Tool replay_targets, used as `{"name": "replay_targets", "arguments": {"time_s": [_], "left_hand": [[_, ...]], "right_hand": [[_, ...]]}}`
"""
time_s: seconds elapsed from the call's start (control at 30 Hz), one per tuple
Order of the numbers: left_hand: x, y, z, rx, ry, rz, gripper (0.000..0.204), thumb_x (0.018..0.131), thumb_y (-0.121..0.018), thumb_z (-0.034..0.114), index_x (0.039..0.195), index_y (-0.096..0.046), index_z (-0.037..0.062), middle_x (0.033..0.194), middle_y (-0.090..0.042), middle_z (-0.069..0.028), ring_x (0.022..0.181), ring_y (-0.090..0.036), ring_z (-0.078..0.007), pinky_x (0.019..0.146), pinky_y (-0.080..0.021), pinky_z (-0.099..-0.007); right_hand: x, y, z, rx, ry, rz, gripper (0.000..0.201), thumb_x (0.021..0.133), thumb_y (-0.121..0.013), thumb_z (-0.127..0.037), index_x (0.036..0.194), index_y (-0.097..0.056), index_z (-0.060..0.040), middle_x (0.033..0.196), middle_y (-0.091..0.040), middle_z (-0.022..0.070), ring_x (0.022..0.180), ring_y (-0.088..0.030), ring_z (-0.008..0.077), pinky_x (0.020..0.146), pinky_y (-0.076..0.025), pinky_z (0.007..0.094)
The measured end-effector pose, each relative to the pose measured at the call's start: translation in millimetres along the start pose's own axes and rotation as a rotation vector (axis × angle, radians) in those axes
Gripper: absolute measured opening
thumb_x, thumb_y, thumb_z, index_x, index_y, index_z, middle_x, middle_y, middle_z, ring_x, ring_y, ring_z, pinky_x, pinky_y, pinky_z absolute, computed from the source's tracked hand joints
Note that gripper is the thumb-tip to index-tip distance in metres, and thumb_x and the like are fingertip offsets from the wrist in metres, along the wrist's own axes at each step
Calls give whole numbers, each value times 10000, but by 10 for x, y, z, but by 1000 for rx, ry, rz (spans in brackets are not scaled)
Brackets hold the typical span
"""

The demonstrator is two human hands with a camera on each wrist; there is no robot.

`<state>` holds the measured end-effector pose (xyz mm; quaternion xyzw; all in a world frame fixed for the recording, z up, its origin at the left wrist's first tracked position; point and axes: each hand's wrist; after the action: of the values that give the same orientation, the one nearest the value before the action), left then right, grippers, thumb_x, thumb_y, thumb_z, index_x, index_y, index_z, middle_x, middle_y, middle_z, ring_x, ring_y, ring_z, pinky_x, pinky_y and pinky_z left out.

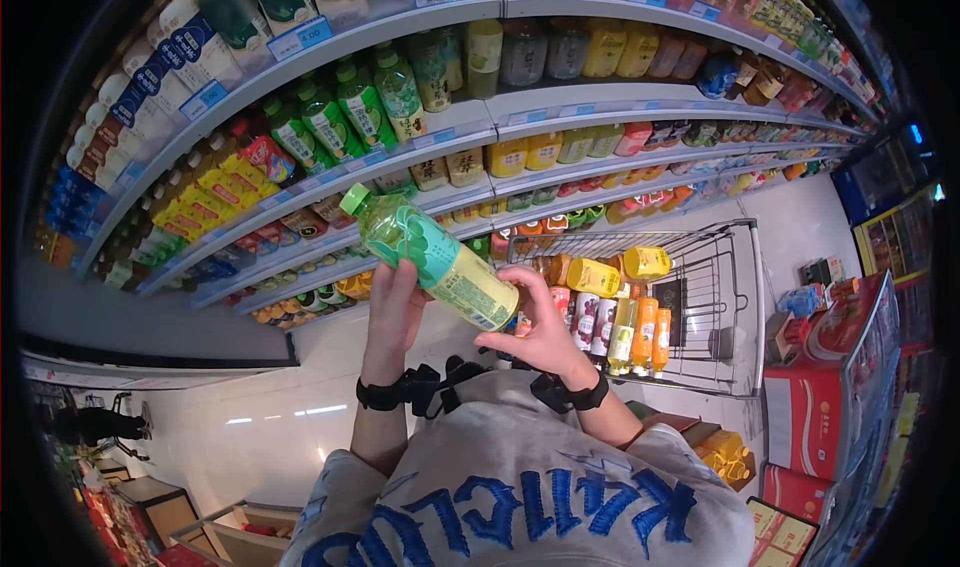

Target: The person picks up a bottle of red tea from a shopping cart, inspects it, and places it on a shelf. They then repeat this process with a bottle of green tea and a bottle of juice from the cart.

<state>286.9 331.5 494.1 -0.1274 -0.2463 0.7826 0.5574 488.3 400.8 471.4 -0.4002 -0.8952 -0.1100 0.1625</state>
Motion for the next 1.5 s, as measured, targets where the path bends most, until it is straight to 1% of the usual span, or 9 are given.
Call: {"name": "replay_targets", "arguments": {"time_s": [0.13,0.2,0.3,0.5,0.7,0.87,1.13,1.3,1.5], "left_hand": [[6,-15,-6,-22,-41,-46,735,935,-576,510,1456,-331,52,1360,-531,-159,1227,-556,-293,1025,-463,-470],[22,-17,-15,-90,-80,-75,769,919,-597,518,1471,-316,61,1375,-517,-166,1240,-545,-305,1038,-450,-480],[43,-17,19,-67,-73,-205,833,892,-615,551,1498,-277,90,1387,-504,-166,1241,-541,-317,1050,-435,-495],[75,-33,-5,-18,5,83,615,1004,-500,423,1470,-288,84,1340,-532,-134,1210,-560,-275,1005,-479,-438],[-7,5,-103,99,24,61,540,987,-572,313,1407,-374,37,1303,-548,-91,1188,-555,-199,947,-501,-385],[-61,-144,127,431,-84,-244,623,836,-740,135,1369,-446,3,1300,-559,-86,1177,-548,-184,1028,-417,-367],[-58,-196,171,494,-76,-296,760,778,-801,186,1407,-417,-2,1336,-533,-104,1245,-504,-194,1075,-368,-360],[50,-234,118,291,-259,-83,838,899,-655,81,1553,-131,64,1389,-483,-136,1260,-490,-222,1062,-380,-353],[146,-69,23,40,-57,20,669,1025,-489,306,1563,-117,165,1442,-426,-134,1239,-507,-208,1000,-453,-337]], "right_hand": [[-38,24,58,372,-90,-7,735,776,-818,-112,1375,-398,-44,1298,-485,101,1093,-586,198,799,-532,313],[-56,92,104,872,-496,-276,769,854,-741,-397,1396,-364,-4,1231,-576,149,996,-639,221,882,-514,343],[-46,21,-34,1000,-485,-251,755,889,-673,-455,1397,-370,14,1162,-626,164,845,-676,225,819,-540,342],[93,-49,-62,304,-174,4,752,804,-778,-98,1395,-318,-35,1268,-539,126,1123,-591,202,862,-527,333],[65,-78,89,-113,-225,-40,862,730,-851,-114,1396,-308,-48,1303,-514,162,1230,-525,240,1027,-436,366],[104,-129,60,-325,-200,-69,834,742,-817,-165,1412,-337,-37,1328,-516,208,1210,-548,370,1012,-450,396],[110,-60,103,-306,-202,-96,806,737,-813,-178,1400,-376,-37,1299,-546,205,1164,-578,371,978,-467,399],[55,-59,-90,-241,-183,-208,865,727,-807,-140,1447,-337,-43,1171,-637,186,1123,-617,346,952,-479,391],[-7,-46,-295,215,-157,-261,896,778,-743,-9,1532,-261,-56,895,-650,47,755,-591,104,795,-482,271]]}}
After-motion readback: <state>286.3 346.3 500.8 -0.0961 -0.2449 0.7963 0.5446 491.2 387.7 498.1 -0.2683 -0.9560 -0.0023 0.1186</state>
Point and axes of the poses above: each hand's wrist, its own x-axis towards the middle knuckle, its own y-axis out of the back of the hand, z = x × y
